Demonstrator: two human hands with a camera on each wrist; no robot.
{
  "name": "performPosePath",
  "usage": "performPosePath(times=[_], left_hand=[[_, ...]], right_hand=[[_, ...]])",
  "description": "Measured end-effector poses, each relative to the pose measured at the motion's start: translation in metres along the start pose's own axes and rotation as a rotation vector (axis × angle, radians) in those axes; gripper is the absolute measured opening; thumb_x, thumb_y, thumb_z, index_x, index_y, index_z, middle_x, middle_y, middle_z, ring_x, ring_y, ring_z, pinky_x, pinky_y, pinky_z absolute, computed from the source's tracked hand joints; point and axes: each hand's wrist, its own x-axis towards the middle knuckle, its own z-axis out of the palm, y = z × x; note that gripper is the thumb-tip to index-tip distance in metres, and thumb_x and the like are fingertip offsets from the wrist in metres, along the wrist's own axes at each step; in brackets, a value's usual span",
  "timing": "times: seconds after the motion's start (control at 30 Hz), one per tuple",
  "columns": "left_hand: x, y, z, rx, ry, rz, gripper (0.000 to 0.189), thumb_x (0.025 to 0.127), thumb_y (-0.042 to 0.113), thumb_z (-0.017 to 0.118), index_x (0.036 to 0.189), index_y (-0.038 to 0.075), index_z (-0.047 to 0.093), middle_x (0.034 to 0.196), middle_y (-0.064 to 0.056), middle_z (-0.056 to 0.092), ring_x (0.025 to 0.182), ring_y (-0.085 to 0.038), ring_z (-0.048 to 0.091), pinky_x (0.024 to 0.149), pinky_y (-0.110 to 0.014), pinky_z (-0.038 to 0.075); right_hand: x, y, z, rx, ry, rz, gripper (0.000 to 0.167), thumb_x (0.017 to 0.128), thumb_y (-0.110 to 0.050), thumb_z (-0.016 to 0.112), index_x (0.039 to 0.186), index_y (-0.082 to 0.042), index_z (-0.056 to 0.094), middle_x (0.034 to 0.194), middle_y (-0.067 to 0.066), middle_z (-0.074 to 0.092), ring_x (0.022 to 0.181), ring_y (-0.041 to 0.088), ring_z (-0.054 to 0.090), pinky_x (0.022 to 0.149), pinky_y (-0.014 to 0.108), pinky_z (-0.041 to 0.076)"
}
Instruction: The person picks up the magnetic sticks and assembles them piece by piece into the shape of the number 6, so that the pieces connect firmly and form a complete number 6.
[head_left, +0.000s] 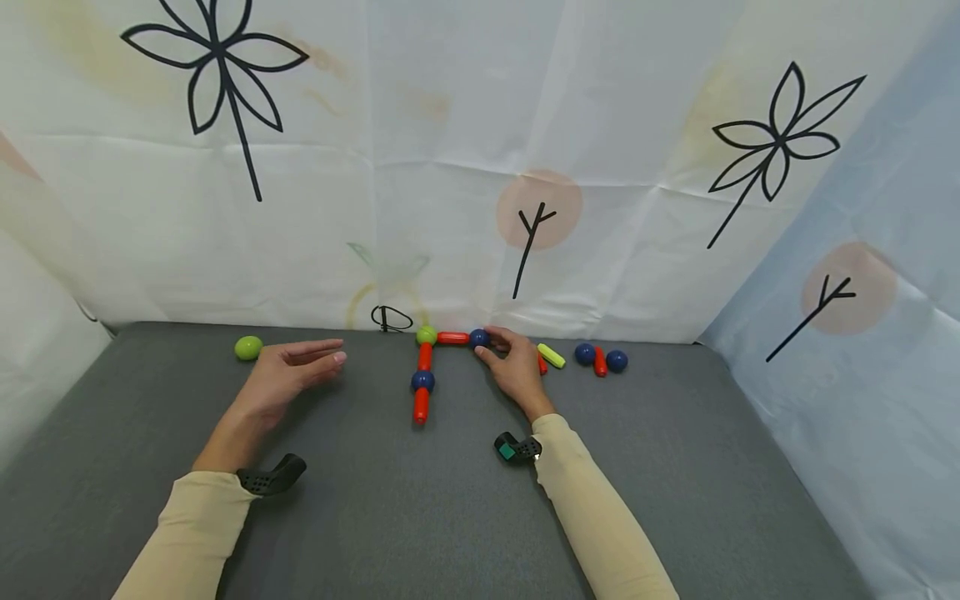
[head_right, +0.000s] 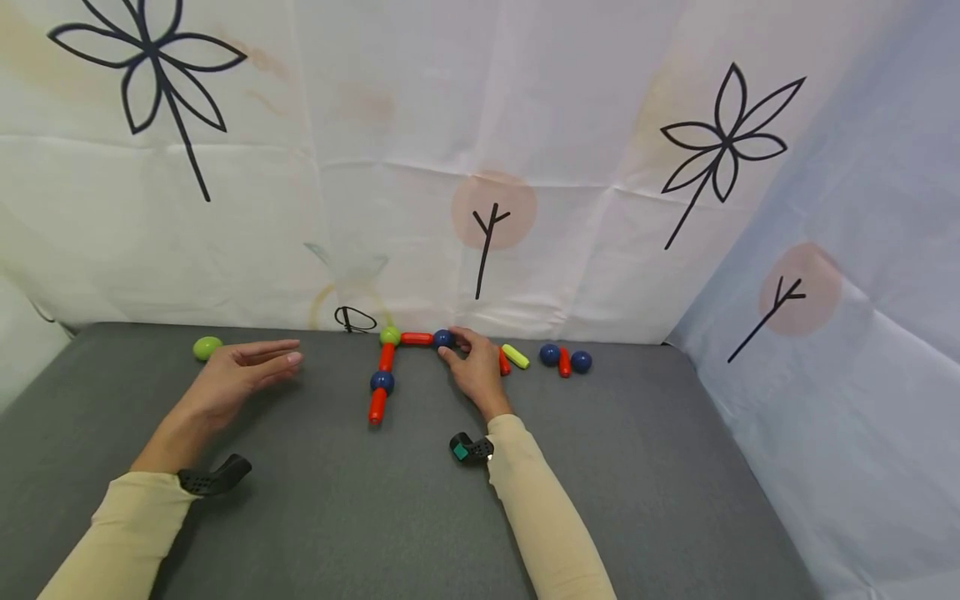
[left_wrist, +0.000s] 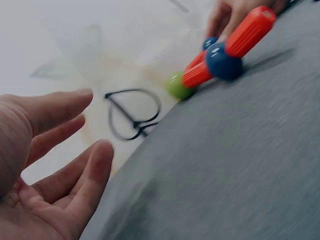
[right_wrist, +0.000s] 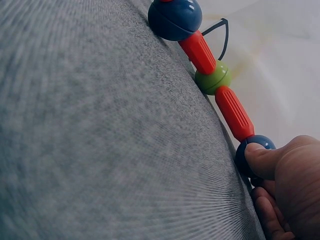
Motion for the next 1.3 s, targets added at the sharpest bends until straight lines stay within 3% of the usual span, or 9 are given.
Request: performPosePath(times=[0.17,0.37,0.6,0.73,0.83,1.0,1.17,1.3], left_hand=[[-0.004,-0.001,-0.023,0.017,0.149,0.032,0.058,0.094,0.032,0.075,0.141,0.003,0.060,0.101,0.023,0.070,0.093,-0.006,0.070,0.081,-0.021,0.055],[-0.010,-0.006,-0.042,-0.062,0.333,0.068,0.048,0.091,0.023,0.079,0.134,0.006,0.067,0.095,0.021,0.072,0.085,-0.001,0.071,0.072,-0.015,0.054],[-0.010,-0.009,-0.054,-0.031,0.579,0.036,0.048,0.088,0.021,0.082,0.132,0.006,0.069,0.090,0.023,0.071,0.085,0.003,0.065,0.065,-0.012,0.051],[-0.010,-0.014,-0.057,-0.017,0.677,0.004,0.046,0.088,0.020,0.082,0.131,0.006,0.070,0.092,0.025,0.069,0.092,0.000,0.058,0.065,-0.010,0.048],[-0.010,-0.018,-0.059,-0.006,0.704,-0.023,0.046,0.088,0.021,0.081,0.131,0.008,0.070,0.096,0.025,0.067,0.093,-0.001,0.053,0.065,-0.008,0.047],[-0.009,-0.026,-0.061,0.070,0.693,-0.074,0.052,0.088,0.027,0.082,0.135,0.012,0.067,0.100,0.022,0.061,0.096,0.000,0.051,0.069,-0.011,0.043],[-0.007,-0.032,-0.060,0.194,0.656,-0.111,0.057,0.090,0.032,0.079,0.141,0.014,0.063,0.128,0.000,0.064,0.111,-0.007,0.053,0.079,-0.015,0.041],[-0.007,-0.034,-0.057,0.303,0.609,-0.099,0.057,0.092,0.032,0.076,0.144,0.012,0.060,0.143,-0.017,0.057,0.114,-0.015,0.054,0.078,-0.015,0.040]], right_hand=[[0.000,0.001,0.000,-0.004,-0.005,0.006,0.042,0.090,-0.013,0.079,0.131,-0.007,0.069,0.121,0.013,0.071,0.109,0.028,0.066,0.096,0.044,0.050],[0.000,0.000,0.000,-0.003,-0.005,0.009,0.042,0.090,-0.013,0.080,0.130,-0.007,0.069,0.121,0.013,0.071,0.109,0.028,0.067,0.096,0.044,0.050],[0.000,0.000,0.000,0.006,-0.004,0.007,0.042,0.090,-0.013,0.079,0.130,-0.007,0.070,0.120,0.013,0.072,0.109,0.028,0.067,0.096,0.044,0.050],[0.000,-0.001,-0.001,0.006,-0.005,0.003,0.041,0.090,-0.013,0.080,0.130,-0.007,0.070,0.120,0.012,0.072,0.108,0.028,0.067,0.096,0.044,0.051],[0.000,-0.001,-0.001,0.008,-0.003,-0.004,0.041,0.090,-0.013,0.080,0.130,-0.006,0.070,0.120,0.013,0.072,0.108,0.028,0.067,0.095,0.044,0.051],[0.000,-0.001,-0.001,0.011,-0.002,-0.013,0.041,0.090,-0.013,0.079,0.130,-0.006,0.070,0.120,0.014,0.072,0.108,0.029,0.067,0.095,0.044,0.051],[0.000,0.000,-0.001,0.014,-0.002,-0.016,0.041,0.090,-0.012,0.079,0.130,-0.005,0.069,0.121,0.014,0.071,0.109,0.029,0.067,0.096,0.044,0.051],[0.000,0.001,-0.001,0.015,-0.003,-0.019,0.042,0.090,-0.012,0.079,0.130,-0.005,0.069,0.121,0.015,0.071,0.109,0.030,0.067,0.096,0.044,0.051]])
